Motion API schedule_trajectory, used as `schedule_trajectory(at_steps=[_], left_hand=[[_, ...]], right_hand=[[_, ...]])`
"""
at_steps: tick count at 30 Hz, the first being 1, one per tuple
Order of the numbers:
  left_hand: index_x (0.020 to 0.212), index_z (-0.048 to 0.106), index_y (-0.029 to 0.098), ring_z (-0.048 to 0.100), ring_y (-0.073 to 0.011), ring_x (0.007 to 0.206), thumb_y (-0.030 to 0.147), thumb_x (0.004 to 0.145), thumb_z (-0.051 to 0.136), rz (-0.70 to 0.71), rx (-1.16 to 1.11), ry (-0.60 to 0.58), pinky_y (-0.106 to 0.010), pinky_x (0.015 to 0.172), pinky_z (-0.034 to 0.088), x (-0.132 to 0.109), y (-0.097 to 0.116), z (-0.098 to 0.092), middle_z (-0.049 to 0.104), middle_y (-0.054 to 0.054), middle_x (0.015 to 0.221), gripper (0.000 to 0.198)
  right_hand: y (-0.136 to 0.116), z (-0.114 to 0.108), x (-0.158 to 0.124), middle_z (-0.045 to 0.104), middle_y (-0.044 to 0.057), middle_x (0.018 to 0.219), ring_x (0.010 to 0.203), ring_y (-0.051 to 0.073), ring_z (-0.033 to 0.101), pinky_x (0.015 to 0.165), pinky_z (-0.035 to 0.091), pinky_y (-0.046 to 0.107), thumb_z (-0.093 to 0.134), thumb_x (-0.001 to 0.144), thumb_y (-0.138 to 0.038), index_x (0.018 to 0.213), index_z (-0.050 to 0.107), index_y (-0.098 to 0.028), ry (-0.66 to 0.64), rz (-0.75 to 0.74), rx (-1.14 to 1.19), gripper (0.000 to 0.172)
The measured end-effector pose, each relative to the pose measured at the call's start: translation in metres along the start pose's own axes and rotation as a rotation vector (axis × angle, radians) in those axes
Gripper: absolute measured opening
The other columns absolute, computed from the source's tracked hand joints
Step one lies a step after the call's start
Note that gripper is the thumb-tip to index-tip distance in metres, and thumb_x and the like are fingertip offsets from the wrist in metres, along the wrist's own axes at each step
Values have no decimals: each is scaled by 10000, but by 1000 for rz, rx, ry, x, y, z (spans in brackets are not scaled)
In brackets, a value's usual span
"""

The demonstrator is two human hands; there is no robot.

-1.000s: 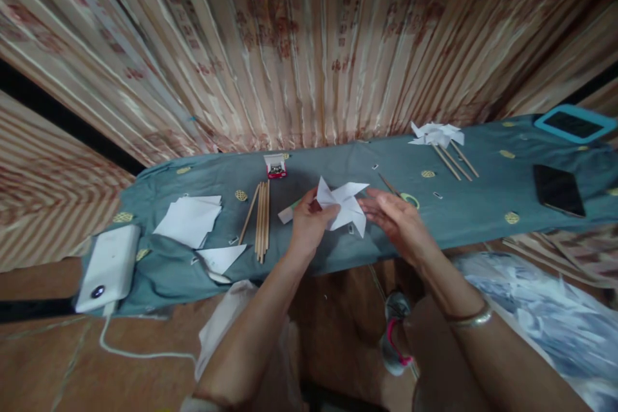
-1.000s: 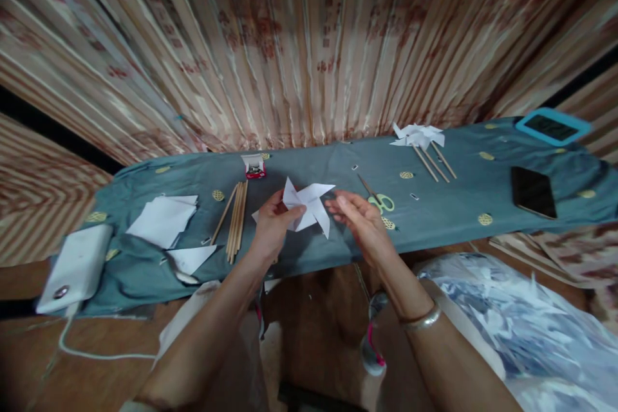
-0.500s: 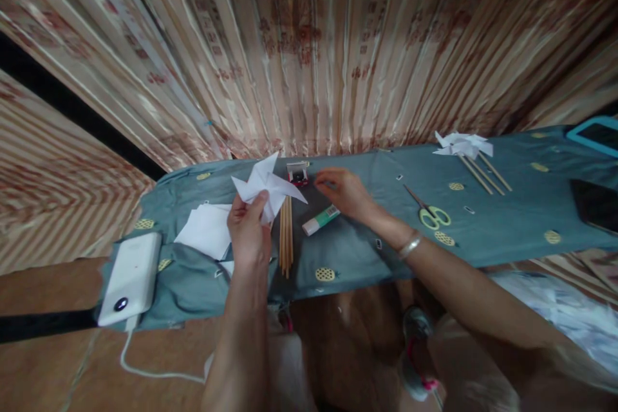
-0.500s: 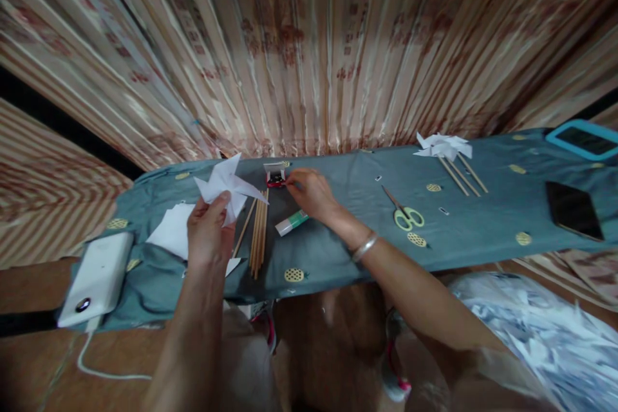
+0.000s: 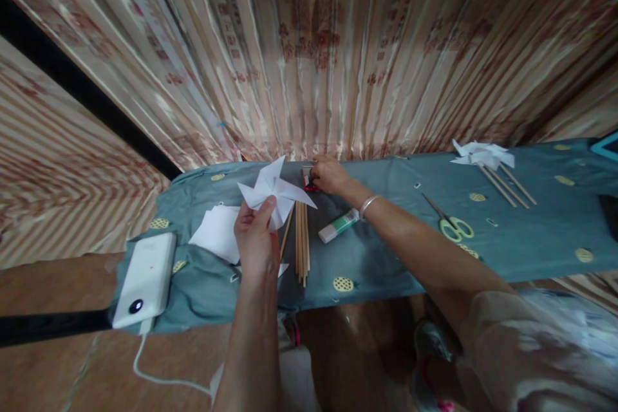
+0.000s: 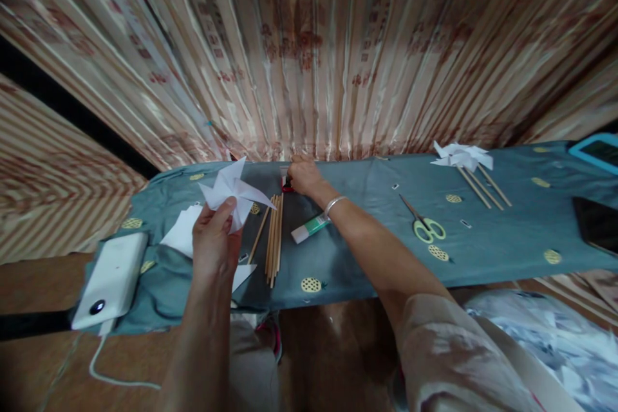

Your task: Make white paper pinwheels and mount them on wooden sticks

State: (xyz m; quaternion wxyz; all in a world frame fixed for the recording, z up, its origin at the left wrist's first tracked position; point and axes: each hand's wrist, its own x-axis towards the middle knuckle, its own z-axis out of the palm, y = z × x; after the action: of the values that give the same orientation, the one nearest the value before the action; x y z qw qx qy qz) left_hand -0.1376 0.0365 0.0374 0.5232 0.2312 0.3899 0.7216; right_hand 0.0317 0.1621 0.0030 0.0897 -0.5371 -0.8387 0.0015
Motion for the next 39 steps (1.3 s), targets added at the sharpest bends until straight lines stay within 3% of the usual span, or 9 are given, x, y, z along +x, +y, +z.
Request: schedule_trajectory(at_steps=[7, 13, 18, 21, 23, 26, 30, 34, 39], left_hand=[[829, 691, 161, 669, -129, 713, 194, 505, 841, -12, -52, -14, -267, 780, 518, -1, -3, 2, 731, -5, 784, 358], [818, 690, 158, 653, -111, 667, 198, 504, 845, -10, -44, -6, -245, 731, 517, -1, -4, 1, 722, 4, 747, 352], [826, 695, 154, 655, -106, 671, 198, 505, 847, -15, -46, -34, -221, 706, 505, -4, -5, 3, 722, 7, 732, 357], [845, 700, 156, 658, -106, 693, 188, 501, 849, -20, -34, -52, -218, 720, 502, -7, -8, 6, 722, 10, 735, 376], [872, 702, 163, 660, -109, 715, 177, 500, 847, -27, -17, -70, -224, 740, 502, -10, -11, 9, 727, 11, 760, 399], [867, 702, 169, 651, -107, 699, 181, 498, 841, -62, 9, -108, -222, 719, 502, -19, -20, 16, 727, 12, 772, 394], [826, 698, 173, 632, -98, 663, 180, 517, 819, -120, 52, -198, -214, 675, 496, -35, -39, 27, 721, 15, 764, 332], [860, 694, 191, 627, -99, 653, 166, 529, 807, -187, 116, -272, -219, 657, 491, -48, -60, 37, 719, 20, 774, 351], [888, 690, 181, 632, -105, 656, 176, 520, 814, -258, 180, -294, -227, 668, 486, -56, -78, 44, 718, 14, 754, 388]], right_hand=[[-4, 10, 3, 634, 186, 1200, 1166, 285, 542, 1031, 370, 371, 530, 793, -61, 843, 749, -109, 33, 53, 51, 229], [-3, 19, 3, 618, 183, 1245, 1237, 286, 508, 1066, 350, 385, 551, 790, -67, 761, 731, -115, 144, 138, 221, 188], [7, 16, -9, 676, 109, 1127, 1197, 247, 555, 985, 440, 393, 545, 822, -144, 739, 696, -168, 270, 239, 419, 173], [17, 7, -46, 678, 82, 1128, 1197, 219, 560, 977, 449, 382, 537, 845, -215, 801, 687, -190, 334, 259, 513, 158], [25, 2, -86, 692, 72, 1075, 1207, 217, 553, 983, 445, 389, 542, 844, -259, 800, 681, -205, 367, 258, 567, 156], [37, 2, -154, 643, 93, 1199, 1202, 255, 554, 1035, 392, 452, 598, 800, -340, 778, 678, -208, 458, 327, 733, 156], [49, 17, -224, 582, 139, 1294, 1220, 299, 535, 1051, 357, 517, 582, 801, -373, 775, 667, -208, 407, 459, 670, 187], [53, 28, -252, 545, 141, 1336, 1245, 292, 510, 1048, 363, 516, 537, 848, -332, 813, 652, -214, 366, 401, 550, 168], [59, 19, -263, 502, 139, 1385, 1261, 297, 486, 1050, 375, 494, 516, 873, -305, 852, 679, -210, 328, 339, 425, 191]])
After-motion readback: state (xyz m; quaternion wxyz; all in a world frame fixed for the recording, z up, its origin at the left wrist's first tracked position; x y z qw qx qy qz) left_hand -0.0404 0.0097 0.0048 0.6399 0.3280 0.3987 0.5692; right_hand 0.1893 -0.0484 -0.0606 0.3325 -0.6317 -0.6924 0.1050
